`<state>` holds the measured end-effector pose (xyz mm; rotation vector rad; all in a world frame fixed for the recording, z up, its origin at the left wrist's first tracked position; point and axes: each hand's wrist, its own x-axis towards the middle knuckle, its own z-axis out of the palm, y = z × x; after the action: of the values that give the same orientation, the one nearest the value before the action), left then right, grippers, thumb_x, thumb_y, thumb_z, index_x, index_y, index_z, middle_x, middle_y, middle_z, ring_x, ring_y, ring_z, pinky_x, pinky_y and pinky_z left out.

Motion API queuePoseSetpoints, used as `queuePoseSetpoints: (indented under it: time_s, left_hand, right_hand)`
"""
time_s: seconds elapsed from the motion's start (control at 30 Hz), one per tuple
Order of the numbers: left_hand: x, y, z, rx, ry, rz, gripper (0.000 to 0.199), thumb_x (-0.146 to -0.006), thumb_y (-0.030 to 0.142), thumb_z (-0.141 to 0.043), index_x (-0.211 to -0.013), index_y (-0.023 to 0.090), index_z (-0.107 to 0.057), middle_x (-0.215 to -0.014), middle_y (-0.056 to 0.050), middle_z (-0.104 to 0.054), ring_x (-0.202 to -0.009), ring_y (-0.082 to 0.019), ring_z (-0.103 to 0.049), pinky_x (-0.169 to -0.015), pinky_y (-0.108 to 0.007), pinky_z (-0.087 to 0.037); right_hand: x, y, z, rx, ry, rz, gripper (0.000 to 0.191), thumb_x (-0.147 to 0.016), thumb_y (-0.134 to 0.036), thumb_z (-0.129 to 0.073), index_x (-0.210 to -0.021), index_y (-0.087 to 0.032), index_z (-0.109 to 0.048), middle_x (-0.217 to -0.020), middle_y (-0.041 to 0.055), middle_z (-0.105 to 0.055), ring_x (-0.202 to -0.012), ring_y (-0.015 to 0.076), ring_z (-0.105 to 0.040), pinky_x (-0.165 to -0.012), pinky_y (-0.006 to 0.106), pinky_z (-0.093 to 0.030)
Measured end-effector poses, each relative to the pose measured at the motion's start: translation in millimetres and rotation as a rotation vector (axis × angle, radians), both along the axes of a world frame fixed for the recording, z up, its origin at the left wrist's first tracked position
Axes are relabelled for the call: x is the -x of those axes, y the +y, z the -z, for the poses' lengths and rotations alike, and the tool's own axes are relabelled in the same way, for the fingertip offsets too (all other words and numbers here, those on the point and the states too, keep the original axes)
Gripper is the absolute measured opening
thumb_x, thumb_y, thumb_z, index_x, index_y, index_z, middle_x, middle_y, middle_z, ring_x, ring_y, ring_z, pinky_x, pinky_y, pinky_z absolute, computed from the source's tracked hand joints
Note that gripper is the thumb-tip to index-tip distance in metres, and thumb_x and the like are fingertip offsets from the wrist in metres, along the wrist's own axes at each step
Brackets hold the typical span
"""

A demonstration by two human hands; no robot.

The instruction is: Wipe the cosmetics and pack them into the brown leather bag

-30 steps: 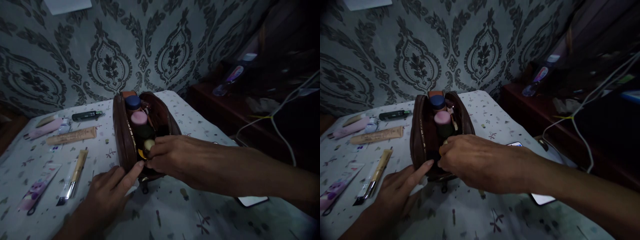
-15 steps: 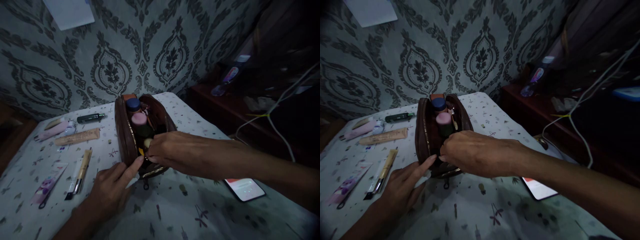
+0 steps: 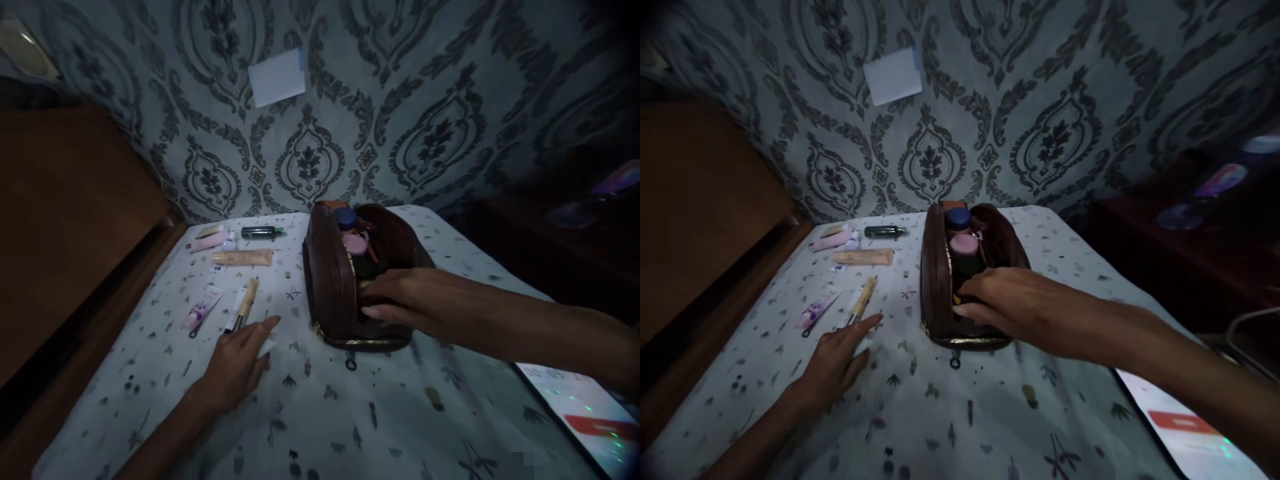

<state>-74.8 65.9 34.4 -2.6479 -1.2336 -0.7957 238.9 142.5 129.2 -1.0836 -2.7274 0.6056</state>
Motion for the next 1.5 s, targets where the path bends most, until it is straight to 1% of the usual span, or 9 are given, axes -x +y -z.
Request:
queuePoseSetpoints:
  time_s: [0.13,0.23,0.37,0.5,0.7,0.93,1.07,1.23,1.5]
  left_hand:
    - [40.7,-4.4,2.1,0.081,-0.090,-0.249,0.041,-0.090,0.013,-0.042,-0.131,0.017,-0.048,-0.106,-0.009,-0.071,-0.091,-0.019,-0.070,-0.075,-0.029,-0.056]
    - [72.2,0.4,4.0,0.169,-0.195,-0.494,0.036,-0.091,0.020,-0.041,-0.124,0.015,-0.055,-0.078,-0.001,-0.068,-0.067,-0.017,-0.064,-0.063,-0.026,-0.051]
    - [106.7,14.5,8.8,0.189,-0.388,-0.672,0.035,-0.087,0.030,-0.042,-0.115,0.017,-0.061,-0.062,0.004,-0.058,-0.049,-0.014,-0.046,-0.054,-0.024,-0.039]
    - [128.0,27.9,15.6,0.142,-0.518,-0.710,0.035,-0.084,0.028,-0.040,-0.111,0.018,-0.060,-0.074,0.001,-0.064,-0.064,-0.017,-0.055,-0.063,-0.026,-0.043]
    - [140.5,29.6,32.4,0.130,-0.450,-0.762,0.033,-0.089,0.032,-0.037,-0.109,0.016,-0.059,-0.088,-0.004,-0.065,-0.073,-0.019,-0.058,-0.070,-0.030,-0.046]
    - [132.7,20.6,36.8,0.199,-0.176,-0.745,0.035,-0.092,0.040,-0.046,-0.116,0.018,-0.060,-0.104,-0.010,-0.062,-0.103,-0.029,-0.056,-0.088,-0.040,-0.045]
    - [124.6,18.0,34.1,0.207,-0.063,-0.779,0.037,-0.094,0.038,-0.044,-0.124,0.020,-0.057,-0.112,-0.013,-0.057,-0.110,-0.031,-0.051,-0.080,-0.040,-0.047]
    - [119.7,16.5,33.8,0.228,-0.016,-0.787,0.034,-0.093,0.037,-0.047,-0.121,0.021,-0.058,-0.109,-0.011,-0.060,-0.106,-0.031,-0.052,-0.076,-0.039,-0.048]
    - [121.9,13.9,32.1,0.204,-0.206,-0.734,0.036,-0.090,0.039,-0.046,-0.115,0.016,-0.059,-0.105,-0.012,-0.064,-0.098,-0.029,-0.059,-0.082,-0.040,-0.049]
  right_hand:
    - [2.7,-10.6,-5.3,-0.156,0.015,0.104,0.037,-0.098,-0.040,-0.037,-0.098,-0.020,-0.068,-0.099,0.0116,-0.069,-0.088,0.0271,-0.065,-0.073,0.036,-0.048]
    - [9.4,-28.7,-1.7,-0.310,0.166,0.177,0.031,-0.097,-0.037,-0.041,-0.096,-0.021,-0.067,-0.096,0.0112,-0.070,-0.085,0.0265,-0.066,-0.071,0.035,-0.049]
    - [35.0,-60.5,20.9,-0.344,0.392,0.021,0.026,-0.098,-0.032,-0.044,-0.086,-0.021,-0.065,-0.080,0.0067,-0.068,-0.072,0.0181,-0.065,-0.065,0.028,-0.048]
    - [74.9,-81.3,58.3,-0.131,0.368,-0.095,0.030,-0.099,-0.025,-0.041,-0.089,-0.018,-0.068,-0.080,0.0069,-0.070,-0.073,0.0162,-0.066,-0.065,0.026,-0.047]
    - [133.8,-85.9,92.0,0.286,0.329,-0.029,0.027,-0.093,-0.029,-0.047,-0.093,-0.016,-0.071,-0.079,0.0063,-0.071,-0.066,0.0160,-0.062,-0.060,0.025,-0.043]
    - [167.3,-81.3,136.3,0.712,0.723,0.167,0.033,-0.086,-0.044,-0.055,-0.094,-0.014,-0.067,-0.071,0.0042,-0.066,-0.059,0.0145,-0.058,-0.054,0.024,-0.044]
    - [166.3,-79.3,152.8,0.715,0.742,0.191,0.033,-0.083,-0.044,-0.058,-0.095,-0.015,-0.067,-0.069,0.0028,-0.064,-0.053,0.0128,-0.054,-0.050,0.024,-0.041]
    - [166.3,-81.6,151.1,0.628,0.750,0.169,0.024,-0.084,-0.035,-0.057,-0.091,-0.015,-0.069,-0.069,0.0036,-0.066,-0.061,0.0153,-0.058,-0.055,0.024,-0.043]
    - [163.9,-83.2,150.1,0.575,0.760,0.155,0.025,-0.086,-0.033,-0.057,-0.094,-0.014,-0.071,-0.069,0.0037,-0.067,-0.060,0.0141,-0.057,-0.057,0.025,-0.044]
